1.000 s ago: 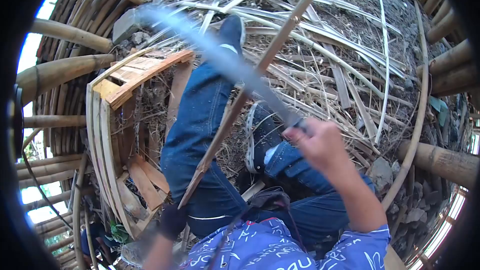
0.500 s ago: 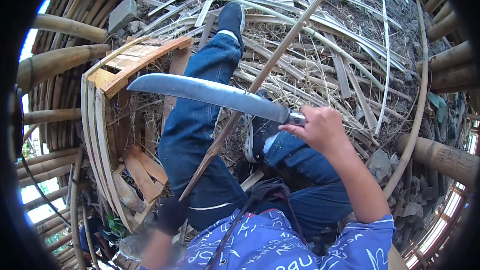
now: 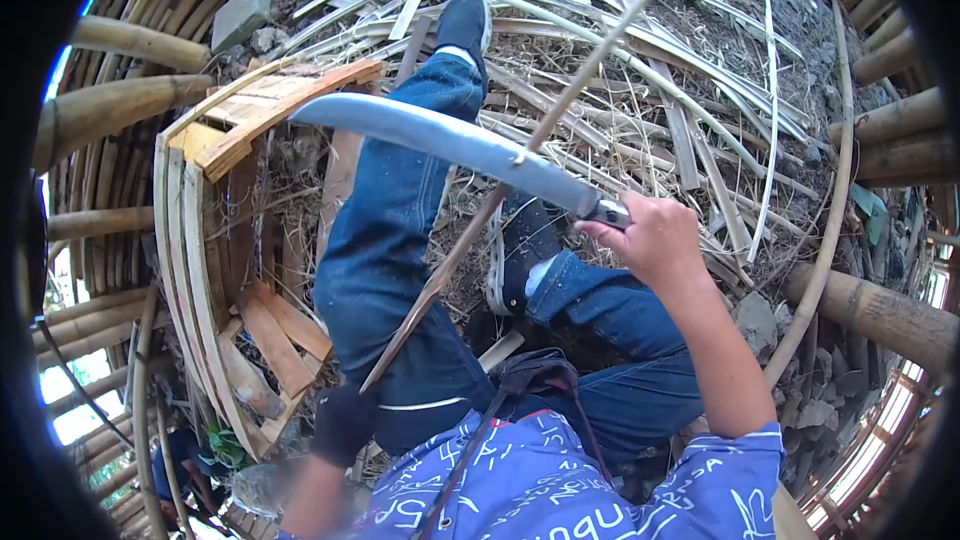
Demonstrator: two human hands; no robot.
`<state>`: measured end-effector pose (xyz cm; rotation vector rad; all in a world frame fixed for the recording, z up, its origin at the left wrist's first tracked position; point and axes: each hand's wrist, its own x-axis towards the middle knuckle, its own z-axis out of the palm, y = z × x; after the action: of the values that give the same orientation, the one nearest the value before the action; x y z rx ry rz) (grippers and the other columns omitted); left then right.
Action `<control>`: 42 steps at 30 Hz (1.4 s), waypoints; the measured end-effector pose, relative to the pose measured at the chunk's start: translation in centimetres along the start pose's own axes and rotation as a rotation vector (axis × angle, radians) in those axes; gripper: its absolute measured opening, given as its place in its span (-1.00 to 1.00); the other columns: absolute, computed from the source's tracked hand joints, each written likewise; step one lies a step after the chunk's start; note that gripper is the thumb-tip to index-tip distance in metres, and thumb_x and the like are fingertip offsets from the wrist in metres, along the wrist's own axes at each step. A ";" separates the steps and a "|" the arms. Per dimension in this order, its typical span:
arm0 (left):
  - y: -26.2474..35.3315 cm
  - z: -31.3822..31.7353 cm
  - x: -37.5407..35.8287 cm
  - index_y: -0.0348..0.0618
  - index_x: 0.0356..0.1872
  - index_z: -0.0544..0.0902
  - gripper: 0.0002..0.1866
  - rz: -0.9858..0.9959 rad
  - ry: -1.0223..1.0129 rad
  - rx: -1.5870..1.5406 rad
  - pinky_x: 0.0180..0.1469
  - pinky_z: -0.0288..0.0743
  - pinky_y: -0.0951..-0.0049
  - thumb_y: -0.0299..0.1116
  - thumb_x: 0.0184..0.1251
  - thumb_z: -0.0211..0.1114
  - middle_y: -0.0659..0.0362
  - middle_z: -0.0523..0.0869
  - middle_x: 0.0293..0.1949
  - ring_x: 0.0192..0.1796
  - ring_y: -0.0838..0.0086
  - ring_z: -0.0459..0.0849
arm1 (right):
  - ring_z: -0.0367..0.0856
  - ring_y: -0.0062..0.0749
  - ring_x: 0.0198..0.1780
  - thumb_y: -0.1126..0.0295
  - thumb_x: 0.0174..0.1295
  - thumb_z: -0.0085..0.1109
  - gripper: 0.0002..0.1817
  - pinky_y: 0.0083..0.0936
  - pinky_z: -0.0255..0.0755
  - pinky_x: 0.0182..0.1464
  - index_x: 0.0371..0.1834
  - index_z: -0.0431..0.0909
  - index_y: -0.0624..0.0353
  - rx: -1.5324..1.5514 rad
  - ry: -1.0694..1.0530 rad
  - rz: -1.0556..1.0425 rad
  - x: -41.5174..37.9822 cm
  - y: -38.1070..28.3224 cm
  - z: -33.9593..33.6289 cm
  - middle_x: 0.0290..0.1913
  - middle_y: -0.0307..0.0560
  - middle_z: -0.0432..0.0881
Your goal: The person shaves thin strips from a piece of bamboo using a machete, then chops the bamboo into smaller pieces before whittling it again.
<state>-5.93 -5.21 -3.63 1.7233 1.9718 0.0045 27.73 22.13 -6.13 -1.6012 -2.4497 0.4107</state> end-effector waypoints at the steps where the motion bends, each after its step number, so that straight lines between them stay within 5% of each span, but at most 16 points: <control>1: 0.1 0.2 -0.2 -0.16 -0.67 0.52 -0.73 -0.016 0.010 -0.010 -0.53 0.37 0.09 -0.29 0.18 0.21 -0.07 0.53 -0.67 -0.57 0.00 0.57 | 0.57 -0.12 -0.65 -0.34 -0.07 0.21 -0.32 -0.29 0.44 -0.56 -0.66 0.47 0.18 -0.003 -0.004 -0.021 -0.2 -0.4 0.3 -0.70 0.01 0.53; 4: -0.2 0.3 -0.4 -0.18 -0.69 0.50 -0.72 0.133 -0.025 0.090 -0.54 0.37 0.10 -0.30 0.17 0.21 -0.04 0.51 -0.69 -0.58 0.02 0.56 | 0.58 -0.10 -0.62 -0.33 -0.04 0.21 -0.34 -0.27 0.44 -0.55 -0.62 0.48 0.16 0.286 -0.128 0.100 -2.4 -4.1 0.1 -0.68 0.01 0.54; 5: -0.6 0.8 -0.7 -0.17 -0.68 0.51 -0.73 0.002 -0.005 0.011 -0.54 0.37 0.10 -0.30 0.17 0.21 -0.03 0.50 -0.70 -0.59 0.04 0.56 | 0.58 -0.10 -0.62 -0.33 -0.04 0.21 -0.34 -0.27 0.44 -0.55 -0.62 0.48 0.16 0.283 -0.124 0.111 -2.5 -3.9 -0.5 -0.68 0.01 0.54; 7: -0.7 1.0 -0.5 -0.16 -0.67 0.51 -0.73 -0.109 -0.001 -0.068 -0.54 0.38 0.11 -0.30 0.17 0.22 -0.01 0.49 -0.72 -0.60 0.05 0.56 | 0.58 -0.09 -0.62 -0.33 -0.04 0.22 -0.34 -0.26 0.44 -0.55 -0.62 0.48 0.16 0.101 -0.125 -0.149 -2.2 -2.9 -1.2 -0.69 0.01 0.54; 9: 0.0 0.2 -0.2 -0.16 -0.67 0.52 -0.74 -0.091 0.012 -0.047 -0.54 0.38 0.10 -0.30 0.16 0.22 -0.01 0.49 -0.72 -0.60 0.05 0.56 | 0.59 -0.09 -0.61 -0.30 -0.03 0.23 -0.35 -0.29 0.46 -0.54 -0.63 0.48 0.17 0.019 -0.073 0.147 -0.7 1.5 -0.8 -0.71 0.00 0.53; 12: 1.7 -1.4 0.8 -0.16 -0.66 0.54 -0.75 0.037 0.050 0.021 -0.55 0.38 0.10 -0.31 0.17 0.20 -0.03 0.51 -0.70 -0.60 0.04 0.56 | 0.58 -0.04 -0.61 -0.25 0.04 0.22 -0.37 -0.25 0.44 -0.53 -0.62 0.49 0.21 -0.133 -0.048 0.152 -0.2 2.1 -0.2 -0.72 0.02 0.51; 14: 0.1 0.2 -0.5 -0.13 -0.62 0.55 -0.78 -0.043 0.029 0.000 -0.55 0.39 0.11 -0.31 0.18 0.18 -0.03 0.52 -0.69 -0.59 0.06 0.57 | 0.56 0.04 -0.61 -0.21 0.09 0.20 -0.38 -0.21 0.41 -0.53 -0.60 0.48 0.24 0.275 -0.019 0.174 -1.4 -0.4 0.2 -0.73 0.07 0.48; 19: -0.4 0.6 0.0 -0.04 -0.56 0.59 -0.85 -0.043 0.028 -0.059 -0.55 0.41 0.14 -0.33 0.16 0.14 0.01 0.52 -0.68 -0.59 0.12 0.59 | 0.56 0.09 -0.57 -0.21 0.09 0.20 -0.37 -0.19 0.39 -0.53 -0.61 0.46 0.26 0.282 -0.028 0.156 -1.0 -0.8 -2.7 -0.71 0.11 0.48; 25: -0.7 0.2 0.2 -0.01 -0.55 0.61 -0.88 0.019 -0.011 0.069 -0.56 0.41 0.15 -0.35 0.11 0.14 0.05 0.53 -0.68 -0.60 0.15 0.59 | 0.58 0.03 -0.59 -0.20 0.08 0.20 -0.36 -0.20 0.42 -0.53 -0.62 0.42 0.27 0.342 -0.018 0.077 -1.0 -1.6 -2.2 -0.69 0.10 0.50; 27: -0.1 0.0 0.3 -0.02 -0.55 0.61 -0.88 -0.117 0.038 -0.005 -0.57 0.40 0.16 -0.34 0.11 0.15 0.05 0.53 -0.67 -0.60 0.15 0.59 | 0.59 -0.03 -0.61 -0.23 0.08 0.18 -0.37 -0.24 0.43 -0.56 -0.63 0.42 0.23 0.287 -0.055 0.028 -1.3 -2.9 -1.3 -0.69 0.05 0.51; 31: -0.2 -0.7 0.1 -0.03 -0.55 0.61 -0.88 -0.017 0.003 0.098 -0.57 0.40 0.16 -0.34 0.11 0.15 0.06 0.53 -0.68 -0.61 0.14 0.57 | 0.60 -0.20 -0.64 -0.32 0.04 0.13 -0.35 -0.37 0.43 -0.61 -0.63 0.44 0.15 0.078 -0.136 -0.225 -1.0 -3.9 -0.6 -0.70 -0.06 0.54; 33: -0.5 -0.8 0.1 -0.03 -0.53 0.61 -0.89 -0.015 -0.001 0.105 -0.57 0.40 0.16 -0.34 0.11 0.16 0.07 0.52 -0.68 -0.62 0.14 0.57 | 0.60 -0.25 -0.64 -0.33 0.05 0.12 -0.34 -0.38 0.45 -0.60 -0.62 0.45 0.16 -0.011 -0.013 -0.170 0.2 -0.9 -0.6 -0.70 -0.08 0.54; 35: -0.8 -0.9 0.3 -0.03 -0.51 0.62 -0.89 0.162 -0.079 0.282 -0.57 0.39 0.16 -0.32 0.11 0.16 0.07 0.51 -0.68 -0.62 0.15 0.56 | 0.61 -0.25 -0.63 -0.33 0.06 0.09 -0.32 -0.36 0.47 -0.57 -0.61 0.47 0.18 0.048 -0.028 0.167 2.1 3.3 -1.9 -0.69 -0.06 0.54; 39: -0.6 -1.2 0.6 -0.06 -0.50 0.62 -0.87 0.186 -0.037 0.236 -0.54 0.41 0.13 -0.30 0.14 0.16 0.02 0.54 -0.67 -0.60 0.12 0.58 | 0.60 -0.16 -0.61 -0.30 0.11 0.08 -0.33 -0.28 0.47 -0.54 -0.59 0.48 0.21 0.169 -0.088 0.230 1.0 1.8 -0.2 -0.70 -0.01 0.53; 41: 1.4 -2.2 1.0 -0.09 -0.46 0.63 -0.84 -0.217 -0.083 0.053 -0.49 0.45 0.09 -0.28 0.19 0.15 -0.04 0.58 -0.64 -0.54 0.03 0.62 | 0.60 -0.12 -0.60 -0.31 0.12 0.07 -0.33 -0.27 0.46 -0.53 -0.57 0.50 0.21 0.373 -0.077 0.157 0.1 -0.8 -1.7 -0.70 0.01 0.52; 42: 0.3 -1.2 0.7 -0.13 -0.43 0.63 -0.81 -0.238 -0.097 0.079 -0.44 0.48 0.07 -0.27 0.23 0.14 -0.09 0.61 -0.60 -0.48 -0.04 0.63 | 0.60 -0.12 -0.60 -0.31 0.12 0.07 -0.33 -0.27 0.46 -0.53 -0.57 0.50 0.21 0.379 -0.074 0.165 -0.4 -2.2 -2.0 -0.70 0.01 0.52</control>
<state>-6.16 -4.12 -2.73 1.4952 2.1165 -0.2382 26.62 21.22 -3.50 -1.6442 -2.1255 0.9133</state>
